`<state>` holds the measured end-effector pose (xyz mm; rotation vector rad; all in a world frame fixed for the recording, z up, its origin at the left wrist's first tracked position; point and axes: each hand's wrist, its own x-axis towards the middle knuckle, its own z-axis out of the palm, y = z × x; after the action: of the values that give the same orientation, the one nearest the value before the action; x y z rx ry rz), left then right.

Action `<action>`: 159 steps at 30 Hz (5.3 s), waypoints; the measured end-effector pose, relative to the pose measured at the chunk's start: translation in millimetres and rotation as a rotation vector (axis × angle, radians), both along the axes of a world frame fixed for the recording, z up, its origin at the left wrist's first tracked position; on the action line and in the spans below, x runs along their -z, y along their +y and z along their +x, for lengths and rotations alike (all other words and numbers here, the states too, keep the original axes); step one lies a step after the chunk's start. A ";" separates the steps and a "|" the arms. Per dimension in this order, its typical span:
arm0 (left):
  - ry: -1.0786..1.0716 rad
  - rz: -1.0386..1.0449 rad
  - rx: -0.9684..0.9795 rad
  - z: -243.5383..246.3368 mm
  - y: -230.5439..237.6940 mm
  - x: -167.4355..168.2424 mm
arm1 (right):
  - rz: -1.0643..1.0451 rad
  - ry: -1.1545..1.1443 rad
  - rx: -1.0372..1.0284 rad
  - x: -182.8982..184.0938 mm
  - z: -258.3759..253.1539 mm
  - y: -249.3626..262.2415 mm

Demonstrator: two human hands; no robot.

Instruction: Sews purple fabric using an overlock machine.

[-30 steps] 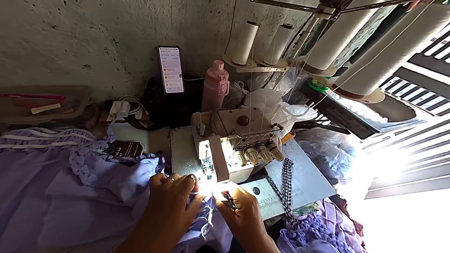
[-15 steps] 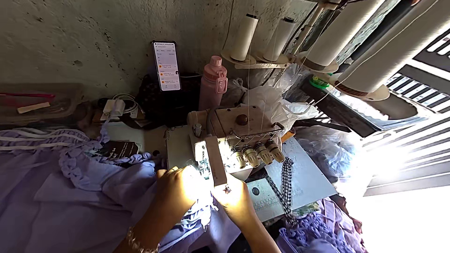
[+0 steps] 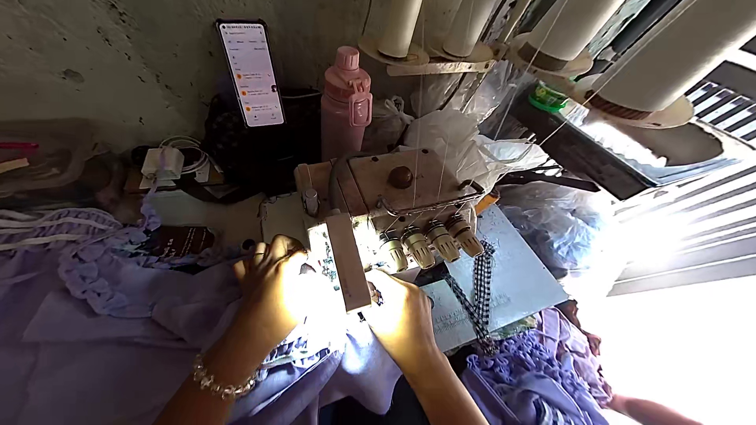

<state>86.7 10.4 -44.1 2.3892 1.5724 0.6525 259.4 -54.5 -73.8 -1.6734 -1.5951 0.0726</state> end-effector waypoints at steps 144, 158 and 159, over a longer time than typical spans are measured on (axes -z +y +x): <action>-0.059 0.368 0.125 12.6 -130.3 82.4 | -0.147 1.184 -0.345 75.6 -29.3 -69.3; 0.162 0.493 0.103 1.5 -73.7 23.8 | -0.199 1.184 -0.310 64.6 -24.0 -66.8; 0.173 0.517 0.097 5.4 -76.9 28.0 | -0.186 1.184 -0.309 65.2 -23.5 -67.5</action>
<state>92.2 -66.6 -72.1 2.9420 1.4757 0.9508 235.9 -122.1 -139.0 -1.0755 -0.8850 1.1611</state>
